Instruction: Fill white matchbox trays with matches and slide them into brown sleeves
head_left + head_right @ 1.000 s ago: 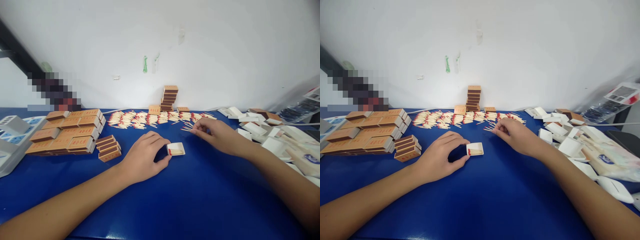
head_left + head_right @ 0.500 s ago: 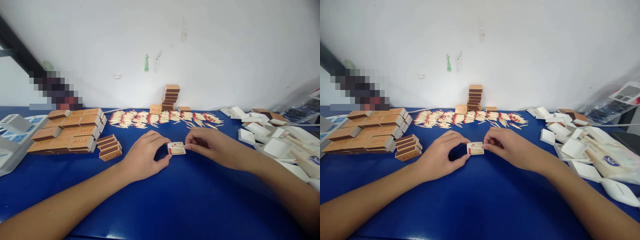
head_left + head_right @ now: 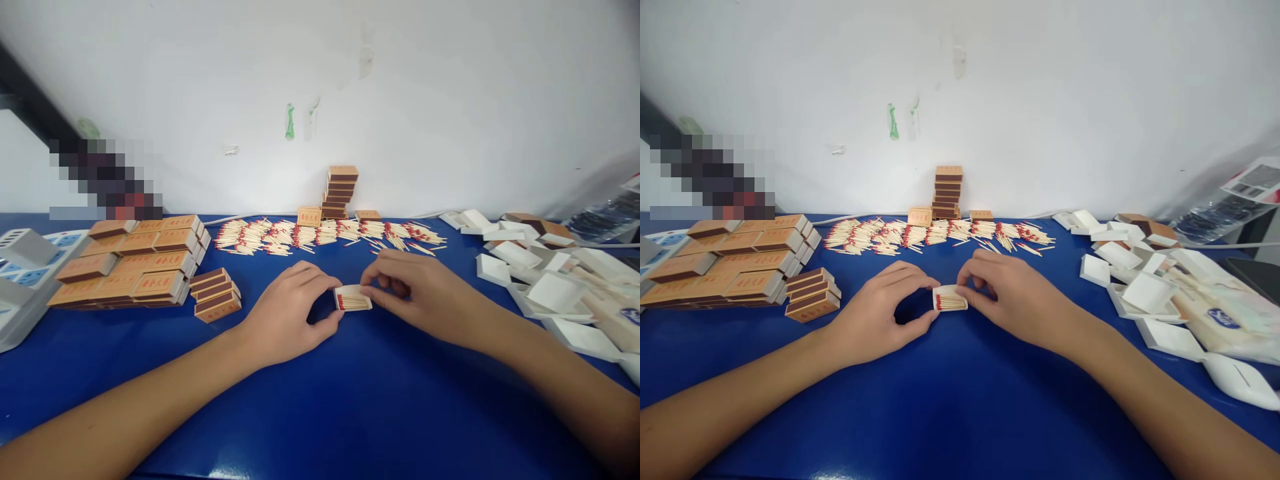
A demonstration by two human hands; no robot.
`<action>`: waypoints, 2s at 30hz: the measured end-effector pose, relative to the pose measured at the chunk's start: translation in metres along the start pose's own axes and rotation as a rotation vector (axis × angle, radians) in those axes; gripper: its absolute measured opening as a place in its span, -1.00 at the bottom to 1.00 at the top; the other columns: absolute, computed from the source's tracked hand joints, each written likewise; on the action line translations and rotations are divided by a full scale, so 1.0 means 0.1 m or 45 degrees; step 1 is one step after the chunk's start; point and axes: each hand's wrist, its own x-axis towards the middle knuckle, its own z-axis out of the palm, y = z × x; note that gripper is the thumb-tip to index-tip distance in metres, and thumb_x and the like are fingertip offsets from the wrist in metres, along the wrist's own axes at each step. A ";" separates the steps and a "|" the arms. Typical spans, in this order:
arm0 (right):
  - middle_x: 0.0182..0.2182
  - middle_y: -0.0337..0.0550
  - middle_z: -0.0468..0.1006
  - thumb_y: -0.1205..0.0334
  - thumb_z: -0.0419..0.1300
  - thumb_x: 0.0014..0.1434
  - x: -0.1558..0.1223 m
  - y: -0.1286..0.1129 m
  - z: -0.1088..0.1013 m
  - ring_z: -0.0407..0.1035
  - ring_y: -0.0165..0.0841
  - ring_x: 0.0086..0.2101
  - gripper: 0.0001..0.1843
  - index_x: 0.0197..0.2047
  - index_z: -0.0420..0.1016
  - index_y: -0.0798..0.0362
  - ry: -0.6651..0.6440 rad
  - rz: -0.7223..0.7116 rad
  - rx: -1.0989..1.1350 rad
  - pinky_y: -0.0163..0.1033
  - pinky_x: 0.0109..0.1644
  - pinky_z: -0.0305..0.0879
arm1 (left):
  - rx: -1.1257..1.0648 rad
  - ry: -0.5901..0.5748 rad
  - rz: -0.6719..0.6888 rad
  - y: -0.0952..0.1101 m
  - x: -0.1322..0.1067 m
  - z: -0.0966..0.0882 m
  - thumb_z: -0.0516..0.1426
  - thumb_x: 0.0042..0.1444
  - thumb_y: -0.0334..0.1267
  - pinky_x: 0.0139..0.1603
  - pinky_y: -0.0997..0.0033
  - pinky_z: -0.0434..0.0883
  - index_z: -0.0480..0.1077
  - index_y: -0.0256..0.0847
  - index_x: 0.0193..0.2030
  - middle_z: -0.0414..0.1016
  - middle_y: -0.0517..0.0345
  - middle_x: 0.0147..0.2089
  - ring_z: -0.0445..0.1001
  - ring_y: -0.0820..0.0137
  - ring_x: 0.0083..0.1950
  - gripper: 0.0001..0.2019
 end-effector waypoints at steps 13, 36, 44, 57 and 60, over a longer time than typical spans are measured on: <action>-0.41 -0.17 0.51 0.00 0.28 0.26 0.12 0.55 0.11 0.33 -0.26 -0.43 -0.77 -0.29 0.56 -0.03 0.266 0.460 -0.180 -0.14 -0.35 0.18 | -0.001 0.010 0.028 0.03 -0.01 0.00 0.26 0.32 -0.29 0.19 0.04 0.52 0.54 -0.25 0.08 0.66 -0.03 0.00 0.55 0.12 0.09 -0.78; -0.37 -0.17 0.48 -0.03 0.22 0.45 0.06 0.24 0.02 0.35 -0.28 -0.39 -0.72 -0.23 0.56 -0.05 0.171 0.074 -0.034 -0.19 -0.31 0.27 | 0.009 0.021 -0.021 0.01 -0.01 0.02 0.29 0.29 -0.30 0.18 0.02 0.52 0.54 -0.24 0.08 0.65 -0.02 -0.01 0.55 0.11 0.08 -0.76; -0.19 -0.12 0.54 0.20 0.17 0.48 -0.03 -0.03 0.17 0.49 -0.29 -0.30 -0.88 -0.11 0.51 -0.01 0.000 -0.109 -0.149 -0.21 -0.29 0.33 | -0.013 0.041 -0.017 0.01 0.00 0.03 0.27 0.30 -0.30 0.19 0.04 0.52 0.54 -0.24 0.06 0.66 -0.01 -0.02 0.55 0.14 0.07 -0.78; -0.36 -0.08 0.55 -0.12 0.24 0.32 0.09 0.64 -0.02 0.39 -0.21 -0.38 -0.66 -0.27 0.57 -0.01 0.401 0.418 -0.335 -0.10 -0.31 0.22 | -0.015 0.022 0.020 0.03 -0.02 0.00 0.26 0.32 -0.29 0.20 0.02 0.53 0.53 -0.21 0.07 0.66 -0.01 -0.01 0.55 0.13 0.08 -0.78; -0.37 -0.09 0.57 -0.18 0.26 0.29 0.12 0.76 0.02 0.40 -0.21 -0.38 -0.62 -0.30 0.58 -0.02 0.326 0.433 -0.276 -0.12 -0.32 0.23 | 0.002 0.011 0.019 0.04 -0.01 0.00 0.26 0.32 -0.30 0.21 0.02 0.53 0.52 -0.21 0.08 0.66 -0.02 0.00 0.55 0.12 0.10 -0.78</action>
